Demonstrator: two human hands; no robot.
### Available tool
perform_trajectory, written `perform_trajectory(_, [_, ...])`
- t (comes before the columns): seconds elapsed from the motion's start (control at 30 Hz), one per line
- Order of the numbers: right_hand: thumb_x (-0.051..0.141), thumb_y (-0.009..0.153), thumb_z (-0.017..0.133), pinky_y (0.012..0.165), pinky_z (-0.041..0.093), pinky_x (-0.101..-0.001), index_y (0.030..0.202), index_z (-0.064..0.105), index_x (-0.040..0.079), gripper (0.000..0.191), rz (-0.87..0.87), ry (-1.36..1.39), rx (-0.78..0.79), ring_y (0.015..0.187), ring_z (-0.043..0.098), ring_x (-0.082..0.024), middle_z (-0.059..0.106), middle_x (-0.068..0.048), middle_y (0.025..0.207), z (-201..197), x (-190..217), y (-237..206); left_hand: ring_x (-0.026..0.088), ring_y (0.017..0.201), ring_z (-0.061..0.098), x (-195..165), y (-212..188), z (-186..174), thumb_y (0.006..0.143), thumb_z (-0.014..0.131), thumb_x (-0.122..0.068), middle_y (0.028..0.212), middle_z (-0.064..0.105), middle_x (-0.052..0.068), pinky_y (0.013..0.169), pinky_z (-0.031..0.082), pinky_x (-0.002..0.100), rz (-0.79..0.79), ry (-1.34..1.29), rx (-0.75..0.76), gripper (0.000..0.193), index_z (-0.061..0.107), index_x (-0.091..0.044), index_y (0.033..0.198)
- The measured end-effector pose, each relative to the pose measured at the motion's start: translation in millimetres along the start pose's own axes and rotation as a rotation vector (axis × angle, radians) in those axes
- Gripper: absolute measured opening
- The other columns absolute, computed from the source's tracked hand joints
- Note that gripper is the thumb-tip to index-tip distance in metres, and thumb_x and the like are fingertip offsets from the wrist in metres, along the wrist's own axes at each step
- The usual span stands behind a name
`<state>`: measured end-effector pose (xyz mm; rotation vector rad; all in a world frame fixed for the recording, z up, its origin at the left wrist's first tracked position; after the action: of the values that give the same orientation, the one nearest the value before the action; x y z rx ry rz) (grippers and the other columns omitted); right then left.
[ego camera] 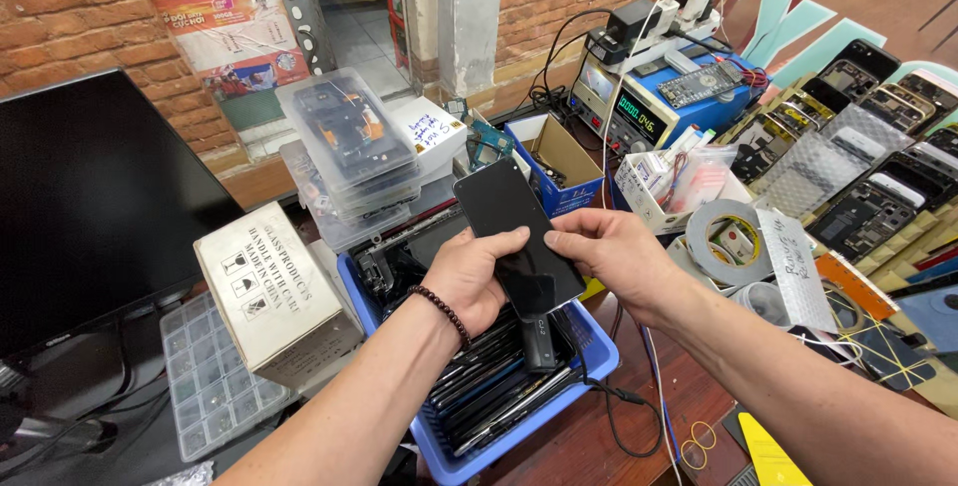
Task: The person disassembles a smartphone, removes the back cover and battery, then reassembles it. They connect a charging cable to test the device, which powers on and displays the brand logo. The person then removes the back cover again and places the phone on a blue mat.
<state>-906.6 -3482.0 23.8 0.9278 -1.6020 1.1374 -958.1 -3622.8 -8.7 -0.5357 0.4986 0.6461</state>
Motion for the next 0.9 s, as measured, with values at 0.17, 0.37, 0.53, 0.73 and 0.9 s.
perform_trajectory(0.17, [0.015,0.090,0.074,0.056,0.043,-0.0216,0.107,0.077,0.004,0.021,0.015,0.009,0.016,0.064,0.056,-0.005,0.071,0.002,0.082,7.0,-0.3,-3.2,0.026,0.094,0.071,3.0,1.2,-7.8,0.090,0.068,-0.001,0.105,0.072,0.010,0.083,0.060,0.045,-0.003,-0.002,-0.031,0.021,0.064,-0.005,0.110])
perform_trajectory(0.37, [0.023,0.094,0.065,0.072,0.056,-0.0240,0.121,0.072,0.009,0.031,0.077,0.037,0.090,0.086,0.067,-0.008,0.074,0.000,0.099,22.9,3.9,-7.6,0.030,0.099,0.071,-10.0,9.3,-19.3,0.091,0.065,-0.001,0.110,0.071,0.016,0.090,0.060,0.047,0.030,-0.029,-0.055,0.023,0.063,0.002,0.114])
perform_trajectory(0.53, [0.022,0.092,0.067,0.079,0.061,-0.0282,0.126,0.069,0.008,0.037,0.017,-0.008,0.131,0.094,0.071,-0.010,0.075,-0.002,0.105,29.3,12.2,-10.9,0.032,0.102,0.069,-17.7,11.2,-27.0,0.093,0.064,-0.001,0.114,0.068,0.019,0.093,0.059,0.048,0.009,-0.058,-0.125,0.024,0.061,0.005,0.115])
perform_trajectory(0.73, [0.026,0.104,0.068,0.061,0.041,-0.0308,0.141,0.061,0.009,0.042,0.112,-0.077,0.145,0.074,0.053,-0.016,0.069,-0.009,0.093,18.8,-4.2,-22.9,0.033,0.102,0.067,-16.9,24.2,-19.2,0.094,0.062,-0.002,0.115,0.066,0.021,0.095,0.059,0.048,0.001,-0.147,-0.138,0.024,0.059,0.007,0.117])
perform_trajectory(0.9, [0.005,0.082,0.074,0.068,0.056,-0.0249,0.138,0.059,0.007,0.058,0.100,0.055,0.105,0.076,0.070,-0.012,0.076,-0.005,0.086,10.8,-11.6,-37.1,0.033,0.103,0.068,-12.1,33.8,-19.0,0.094,0.062,-0.002,0.114,0.066,0.020,0.095,0.059,0.048,0.012,-0.165,-0.151,0.022,0.059,0.006,0.115])
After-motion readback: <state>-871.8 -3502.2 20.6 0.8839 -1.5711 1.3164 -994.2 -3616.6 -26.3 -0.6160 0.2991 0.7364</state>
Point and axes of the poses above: each hand's wrist, its own y-axis towards the middle knuckle, its own z-axis out of the palm, x = y × z, the point moved 10 cm from there along y, towards the middle knuckle
